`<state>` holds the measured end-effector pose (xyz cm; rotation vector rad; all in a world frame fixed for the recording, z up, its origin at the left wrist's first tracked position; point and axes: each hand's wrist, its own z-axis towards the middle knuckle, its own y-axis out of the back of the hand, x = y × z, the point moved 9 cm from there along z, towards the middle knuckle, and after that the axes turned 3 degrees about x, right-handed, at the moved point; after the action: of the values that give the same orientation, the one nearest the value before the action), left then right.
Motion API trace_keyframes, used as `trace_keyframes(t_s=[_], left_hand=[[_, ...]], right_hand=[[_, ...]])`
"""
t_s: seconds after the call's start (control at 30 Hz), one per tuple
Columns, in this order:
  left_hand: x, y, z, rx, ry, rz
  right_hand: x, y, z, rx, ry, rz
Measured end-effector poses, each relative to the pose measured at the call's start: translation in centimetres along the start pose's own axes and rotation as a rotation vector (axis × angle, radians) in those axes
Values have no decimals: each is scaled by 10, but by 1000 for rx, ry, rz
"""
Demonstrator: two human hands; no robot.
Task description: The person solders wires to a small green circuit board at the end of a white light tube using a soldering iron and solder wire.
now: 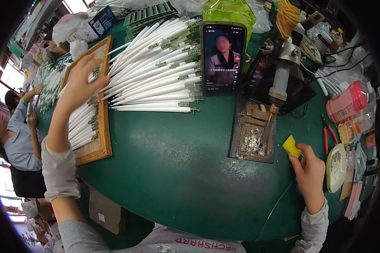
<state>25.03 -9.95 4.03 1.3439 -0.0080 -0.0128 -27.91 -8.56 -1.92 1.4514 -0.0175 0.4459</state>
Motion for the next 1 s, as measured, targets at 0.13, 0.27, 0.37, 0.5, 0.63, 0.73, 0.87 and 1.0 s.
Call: trace_keyframes(t_s=[0.13,0.27,0.37,0.5,0.63,0.73,0.87,1.0], left_hand=[[-149,2,-34,72,-315,27],[-206,-19,-54,167,-360,-26],[-200,-38,-45,6,-309,-28],[-193,-49,-40,-68,-325,-84],[-195,-53,-42,-56,-333,-103],[-195,-53,-42,-60,-337,-108],[-197,-47,-43,-82,-347,-128],[-201,-47,-45,-124,-404,-147]], right_hand=[[-3,1,-5,-50,17,10],[21,16,-5,-103,111,149],[92,36,-14,-154,500,159],[144,51,-21,-220,729,-12],[161,49,-16,-281,753,-129],[161,39,-15,-242,747,-173],[159,29,-17,-202,753,-187],[129,22,11,-79,468,154]])
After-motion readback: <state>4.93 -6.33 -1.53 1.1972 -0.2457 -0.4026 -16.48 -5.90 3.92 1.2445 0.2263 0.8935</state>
